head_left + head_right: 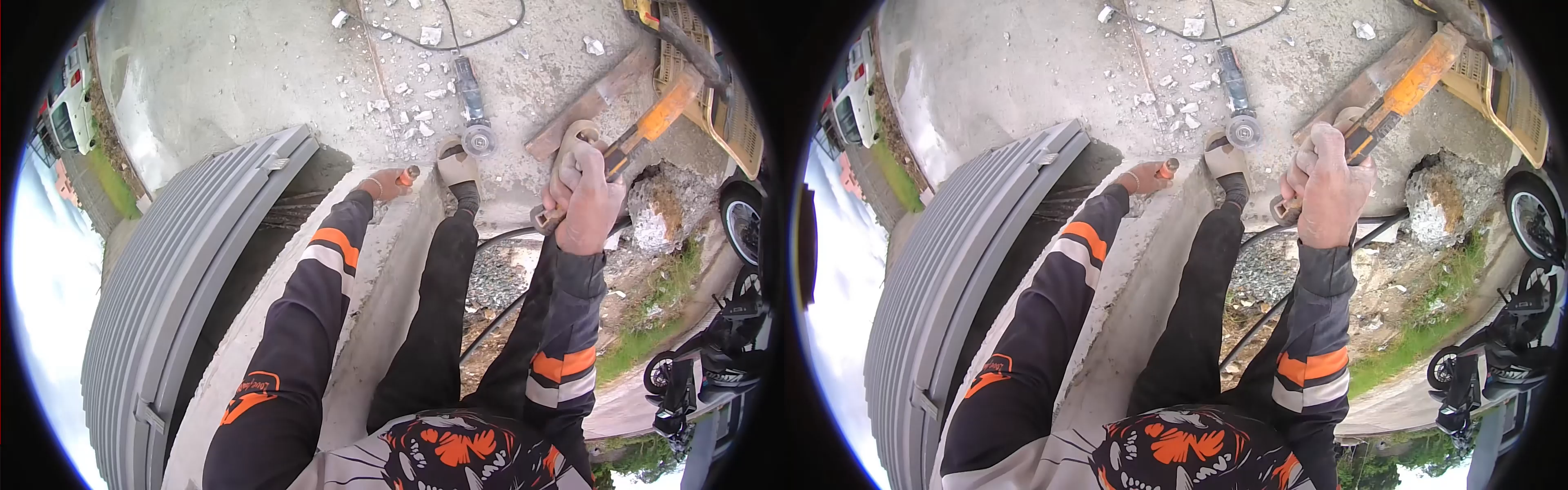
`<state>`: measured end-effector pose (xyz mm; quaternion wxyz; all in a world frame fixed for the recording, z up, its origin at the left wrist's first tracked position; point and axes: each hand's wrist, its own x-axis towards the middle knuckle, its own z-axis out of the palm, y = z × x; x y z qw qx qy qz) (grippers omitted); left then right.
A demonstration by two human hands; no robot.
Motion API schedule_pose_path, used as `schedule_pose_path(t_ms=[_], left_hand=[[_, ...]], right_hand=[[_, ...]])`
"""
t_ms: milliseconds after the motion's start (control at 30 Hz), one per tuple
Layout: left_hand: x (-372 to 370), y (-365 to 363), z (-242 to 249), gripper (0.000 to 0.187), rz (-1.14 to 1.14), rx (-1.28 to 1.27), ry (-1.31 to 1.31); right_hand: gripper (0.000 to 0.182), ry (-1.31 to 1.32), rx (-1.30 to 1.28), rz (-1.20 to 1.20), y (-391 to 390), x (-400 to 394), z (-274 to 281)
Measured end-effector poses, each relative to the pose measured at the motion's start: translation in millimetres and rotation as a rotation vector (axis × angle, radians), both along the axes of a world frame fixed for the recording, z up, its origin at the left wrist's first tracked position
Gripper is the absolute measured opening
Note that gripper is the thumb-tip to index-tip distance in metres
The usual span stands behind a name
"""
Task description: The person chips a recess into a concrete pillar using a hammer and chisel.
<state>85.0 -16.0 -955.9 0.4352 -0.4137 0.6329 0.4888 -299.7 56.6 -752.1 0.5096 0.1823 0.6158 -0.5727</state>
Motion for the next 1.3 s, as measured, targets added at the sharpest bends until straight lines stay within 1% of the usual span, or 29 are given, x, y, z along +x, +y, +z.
schedule_pose_path(t_ms=[33, 67, 100, 133, 167, 233, 333, 367, 400, 467, 533, 567, 600, 633, 667, 700, 733, 800, 867, 900, 1000, 1033, 1133, 1167, 1233, 1267, 1300], left_hand=[[-5, -2, 7, 0.049, 0.019, 0.011, -0.007], [-3, -4, 3, 0.048, 0.027, 0.015, 0.001], [1, -4, -2, 0.048, 0.036, 0.023, 0.007], [2, -1, -4, 0.047, 0.045, 0.033, 0.014], [0, -1, -1, 0.046, 0.024, 0.061, 0.024], [0, -2, 7, 0.043, -0.017, 0.107, 0.04], [6, 0, 23, 0.038, 0.136, -0.106, -0.054], [35, 3, 5, 0.032, 0.266, -0.2, 0.015], [44, -9, 10, 0.03, 0.288, -0.29, 0.027], [50, -38, 31, 0.027, 0.334, -0.472, 0.051], [50, -70, 54, 0.023, 0.432, -0.46, -0.032], [63, -74, 48, 0.018, 0.615, -0.429, 0.086], [75, -72, 44, 0.018, 0.656, -0.408, 0.079], [70, -71, 55, 0.018, 0.697, -0.387, 0.073], [71, -64, 63, 0.017, 0.738, -0.362, 0.065], [71, -53, 71, 0.021, 0.722, -0.365, 0.085], [84, -29, 63, 0.023, 0.744, -0.421, 0.066], [94, 7, 53, 0.024, 0.892, -0.654, 0.075], [92, 13, 50, 0.022, 1.014, -0.606, 0.014], [89, 11, 49, 0.021, 1.075, -0.587, -0.011], [34, -10, 82, 0.019, 2.049, -0.523, 0.244], [32, -14, 78, 0.017, 2.046, -0.575, 0.276], [36, -29, 79, 0.02, 1.327, -0.574, 0.085], [43, -34, 78, 0.027, 1.01, -0.686, -0.038], [53, -29, 83, 0.032, 0.988, -0.781, -0.081], [44, -25, 99, 0.034, 0.981, -0.827, -0.105], [35, -15, 119, 0.032, 1.042, -0.913, -0.154]], right_hand=[[0.016, 0.064, -0.055, -0.076, -7, 10, -3], [0.021, 0.082, 0.026, -0.044, -1, 41, -13], [0.025, 0.017, 0.148, 0.036, 12, 80, -19], [0.025, 0.15, 0.334, 0.361, 54, 132, -57], [0.028, 0.254, 0.385, 0.816, 77, 160, -60], [0.022, -0.277, 0.482, 0.97, 86, 181, -53], [0.017, -0.386, 0.417, 0.7, 101, 145, -55], [0.016, -0.346, 0.411, 0.704, 101, 123, -51], [0.015, -0.304, 0.403, 0.709, 102, 101, -52], [0.015, -0.27, 0.389, 0.617, 120, 66, -72], [0.016, -0.288, 0.373, 0.496, 122, 38, -79], [0.016, -0.317, 0.382, 0.457, 122, 31, -82], [0.017, -0.344, 0.39, 0.416, 123, 28, -83], [0.017, -0.369, 0.323, 0.364, 124, 26, -76], [0.017, -0.329, 0.367, 0.451, 120, 27, -73], [0.018, -0.288, 0.414, 0.536, 116, 31, -69], [0.018, -0.247, 0.461, 0.622, 113, 35, -63], [0.018, -0.234, 0.449, 0.715, 102, 43, -54], [0.018, -0.249, 0.412, 0.808, 96, 56, -50], [0.018, -0.253, 0.41, 0.818, 91, 64, -48], [0.019, -0.321, 0.357, 0.828, 75, 75, -33], [0.022, -0.314, 0.344, 0.82, 72, 76, -28], [0.026, -0.285, 0.376, 0.839, 61, 63, -10], [0.031, -0.279, 0.389, 0.864, 61, 56, -8], [0.031, -0.264, 0.392, 0.877, 66, 35, -5], [0.032, -0.255, 0.395, 0.888, 62, 25, 1], [0.034, -0.205, 0.424, 0.944, 59, 15, 8]])
